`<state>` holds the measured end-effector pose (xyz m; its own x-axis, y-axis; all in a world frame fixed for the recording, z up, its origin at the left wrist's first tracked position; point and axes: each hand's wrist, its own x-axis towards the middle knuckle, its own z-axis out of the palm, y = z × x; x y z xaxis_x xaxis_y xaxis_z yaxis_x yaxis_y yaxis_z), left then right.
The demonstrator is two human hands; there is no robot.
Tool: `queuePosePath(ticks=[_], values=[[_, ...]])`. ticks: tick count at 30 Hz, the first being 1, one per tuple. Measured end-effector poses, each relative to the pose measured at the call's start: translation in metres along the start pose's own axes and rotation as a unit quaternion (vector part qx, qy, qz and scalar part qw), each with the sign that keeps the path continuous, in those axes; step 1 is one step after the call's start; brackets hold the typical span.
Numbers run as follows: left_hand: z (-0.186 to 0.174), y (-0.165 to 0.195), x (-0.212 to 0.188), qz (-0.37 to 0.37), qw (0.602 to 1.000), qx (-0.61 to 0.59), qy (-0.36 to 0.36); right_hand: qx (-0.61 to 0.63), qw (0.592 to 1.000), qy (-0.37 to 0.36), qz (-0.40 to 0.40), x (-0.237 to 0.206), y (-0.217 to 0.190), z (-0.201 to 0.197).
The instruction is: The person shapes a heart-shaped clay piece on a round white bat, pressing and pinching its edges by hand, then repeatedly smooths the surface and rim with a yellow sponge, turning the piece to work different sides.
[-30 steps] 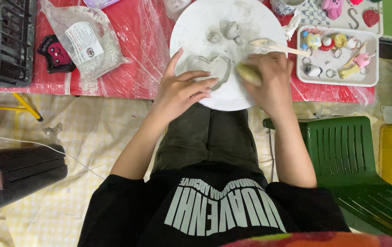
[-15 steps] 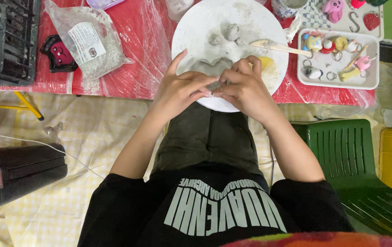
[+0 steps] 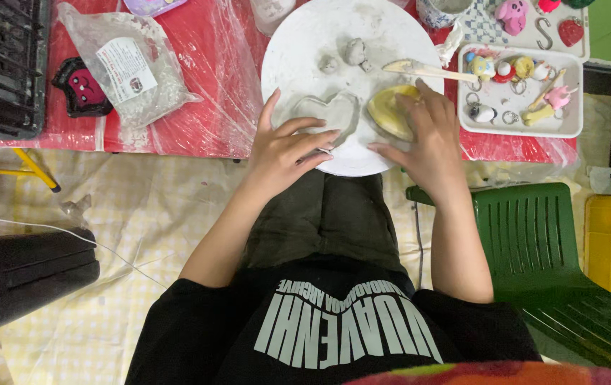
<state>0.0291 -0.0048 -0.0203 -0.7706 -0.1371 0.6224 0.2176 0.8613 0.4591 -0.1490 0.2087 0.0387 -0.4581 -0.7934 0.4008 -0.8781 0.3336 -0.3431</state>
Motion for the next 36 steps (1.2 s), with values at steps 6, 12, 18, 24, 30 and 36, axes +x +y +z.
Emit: queuePosePath(ticks=[6, 12, 18, 24, 30, 36], values=[[0.007, 0.009, -0.003, -0.055, 0.998, -0.022, 0.038, 0.029, 0.997, 0.06, 0.046, 0.003, 0.012, 0.023], [-0.004, -0.005, 0.0, -0.003, 0.999, -0.028, -0.02, 0.233, 0.962, 0.094, 0.11, -0.016, 0.002, 0.004], [0.001, 0.003, 0.012, -0.002, 0.997, -0.057, -0.047, 0.157, 0.984, 0.035, -0.077, -0.045, -0.033, 0.001], [-0.002, 0.005, 0.024, 0.0, 0.993, -0.071, -0.097, 0.11, 0.984, 0.037, -0.135, -0.05, -0.042, 0.012], [0.004, 0.009, 0.03, 0.021, 0.993, -0.058, -0.104, 0.012, 0.986, 0.046, -0.16, -0.048, -0.042, 0.024], [0.007, 0.014, 0.032, 0.024, 0.993, -0.06, -0.101, 0.023, 0.988, 0.072, -0.136, -0.057, -0.036, 0.015]])
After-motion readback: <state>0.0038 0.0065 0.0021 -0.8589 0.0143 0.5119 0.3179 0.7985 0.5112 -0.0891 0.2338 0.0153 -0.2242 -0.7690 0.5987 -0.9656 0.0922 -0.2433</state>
